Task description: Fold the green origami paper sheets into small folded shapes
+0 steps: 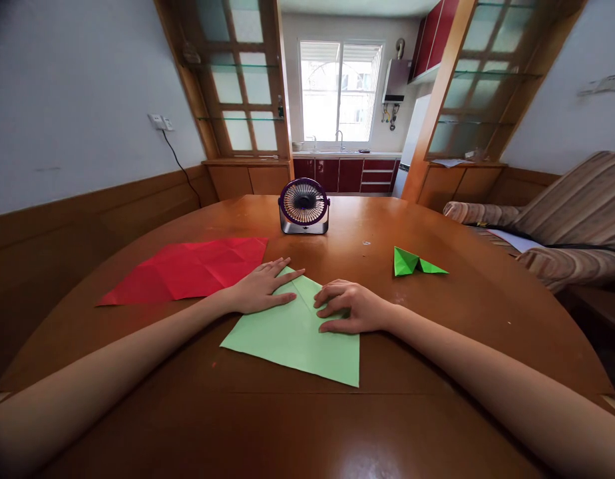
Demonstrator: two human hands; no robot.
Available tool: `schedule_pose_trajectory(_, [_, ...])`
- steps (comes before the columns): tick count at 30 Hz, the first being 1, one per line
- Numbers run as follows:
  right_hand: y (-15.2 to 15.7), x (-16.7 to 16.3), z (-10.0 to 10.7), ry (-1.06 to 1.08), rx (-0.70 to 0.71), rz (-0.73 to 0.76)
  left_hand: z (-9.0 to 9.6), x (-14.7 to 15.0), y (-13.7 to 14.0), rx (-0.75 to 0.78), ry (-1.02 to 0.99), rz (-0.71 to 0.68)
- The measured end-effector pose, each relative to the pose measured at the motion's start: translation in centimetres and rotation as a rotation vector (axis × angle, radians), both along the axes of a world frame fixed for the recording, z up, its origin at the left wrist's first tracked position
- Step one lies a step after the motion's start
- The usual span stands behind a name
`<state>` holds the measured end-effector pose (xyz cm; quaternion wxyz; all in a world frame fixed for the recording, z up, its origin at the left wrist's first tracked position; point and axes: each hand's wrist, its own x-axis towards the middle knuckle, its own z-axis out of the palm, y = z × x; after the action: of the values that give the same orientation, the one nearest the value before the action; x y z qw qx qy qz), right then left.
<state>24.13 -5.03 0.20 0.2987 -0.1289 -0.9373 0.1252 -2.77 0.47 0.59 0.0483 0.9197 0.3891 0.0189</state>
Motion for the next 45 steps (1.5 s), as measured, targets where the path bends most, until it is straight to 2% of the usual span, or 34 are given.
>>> schedule_pose_trajectory(7, [0.0, 0.0, 0.1, -0.014, -0.005, -0.004, 0.0, 0.2, -0.1, 0.041, 0.034, -0.006])
schedule_pose_trajectory(12, [0.0, 0.0, 0.0, -0.014, -0.005, -0.006, 0.4, 0.6, -0.6, 0.063, 0.035, -0.104])
schedule_pose_trajectory(24, [0.1, 0.1, 0.0, -0.045, -0.014, -0.024, 0.4, 2.5, -2.4, 0.01, -0.009, -0.192])
schedule_pose_trajectory(32, [-0.2, 0.1, 0.2, -0.037, -0.022, -0.02, -0.1, 0.8, -0.3, 0.032, -0.063, -0.187])
schedule_pose_trajectory(38, [-0.3, 0.0, 0.4, -0.032, -0.03, -0.01, -0.2, 0.1, 0.4, 0.079, -0.02, -0.154])
schedule_pose_trajectory(45, [-0.1, 0.0, 0.4, -0.053, -0.036, -0.009, 0.2, 0.5, -0.2, 0.134, -0.093, -0.348])
